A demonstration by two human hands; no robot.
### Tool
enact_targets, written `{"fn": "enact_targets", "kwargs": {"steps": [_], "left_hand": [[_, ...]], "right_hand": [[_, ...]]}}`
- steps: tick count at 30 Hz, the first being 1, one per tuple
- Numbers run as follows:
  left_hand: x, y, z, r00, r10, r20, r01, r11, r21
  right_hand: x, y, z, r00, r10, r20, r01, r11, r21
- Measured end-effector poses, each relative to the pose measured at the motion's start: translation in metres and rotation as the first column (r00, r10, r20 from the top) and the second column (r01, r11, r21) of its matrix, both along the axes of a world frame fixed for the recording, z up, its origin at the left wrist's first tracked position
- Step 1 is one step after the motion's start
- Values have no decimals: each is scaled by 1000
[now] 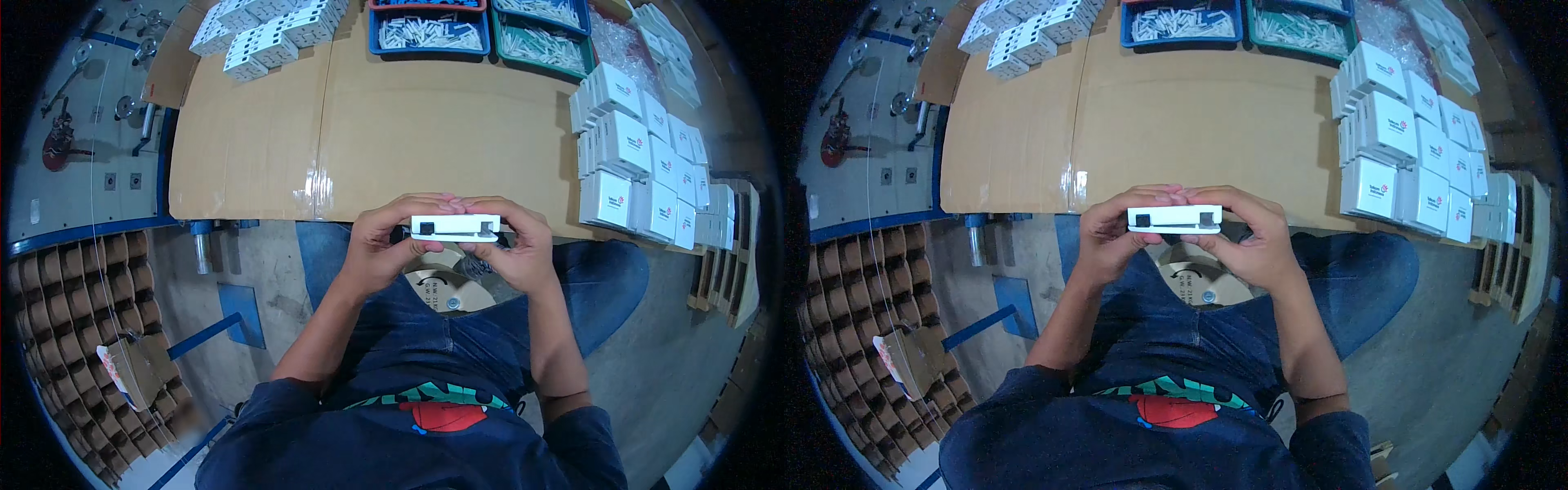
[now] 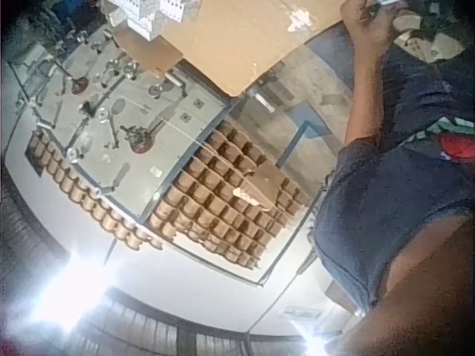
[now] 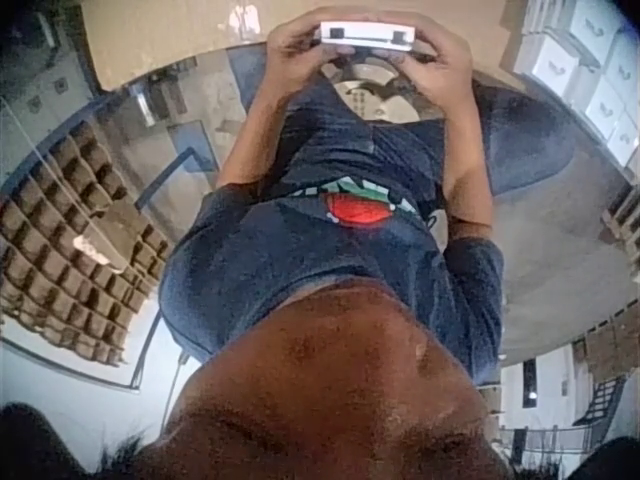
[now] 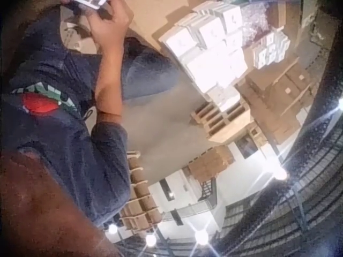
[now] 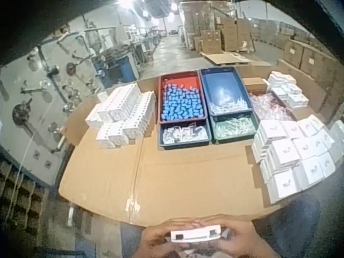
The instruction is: Packaging electronic modules into small boxes and adding components from plastic bins.
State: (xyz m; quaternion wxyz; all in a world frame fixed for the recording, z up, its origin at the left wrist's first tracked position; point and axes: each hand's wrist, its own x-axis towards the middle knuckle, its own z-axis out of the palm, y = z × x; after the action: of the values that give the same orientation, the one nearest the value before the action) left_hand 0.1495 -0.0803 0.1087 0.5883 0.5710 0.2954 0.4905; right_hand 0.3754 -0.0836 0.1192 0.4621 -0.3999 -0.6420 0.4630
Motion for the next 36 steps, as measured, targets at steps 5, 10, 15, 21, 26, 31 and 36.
{"fn": "enact_targets", "kwargs": {"steps": [5, 10, 15, 21, 26, 31, 36], "left_hand": [[0, 1, 1, 1000, -12, -14, 12, 1000, -16], [0, 1, 7, 1000, -17, -19, 15, 997, -80], [-2, 2, 5, 998, -18, -55, 15, 999, -43], [-2, 2, 5, 999, -28, -44, 25, 997, -68], [1, 1, 3, 999, -35, -17, 33, 995, -96], [0, 0, 5, 999, -16, -50, 11, 995, -97], [-1, -2, 4, 998, 12, -68, -18, 995, -101]], "right_hand": [[2, 0, -1, 1000, 5, -13, -5, 1000, -7], [2, 0, -7, 1000, -12, 7, 12, 999, 29], [-1, -1, -6, 999, -19, -33, 18, 999, -40], [-1, -1, -3, 1000, -8, -13, 8, 999, -53], [0, -2, -10, 1000, -25, -14, 24, 999, -23], [-1, -1, -6, 1000, -12, -20, 11, 998, -69], [-1, 0, -7, 1000, -9, 17, 9, 999, -32]]}}
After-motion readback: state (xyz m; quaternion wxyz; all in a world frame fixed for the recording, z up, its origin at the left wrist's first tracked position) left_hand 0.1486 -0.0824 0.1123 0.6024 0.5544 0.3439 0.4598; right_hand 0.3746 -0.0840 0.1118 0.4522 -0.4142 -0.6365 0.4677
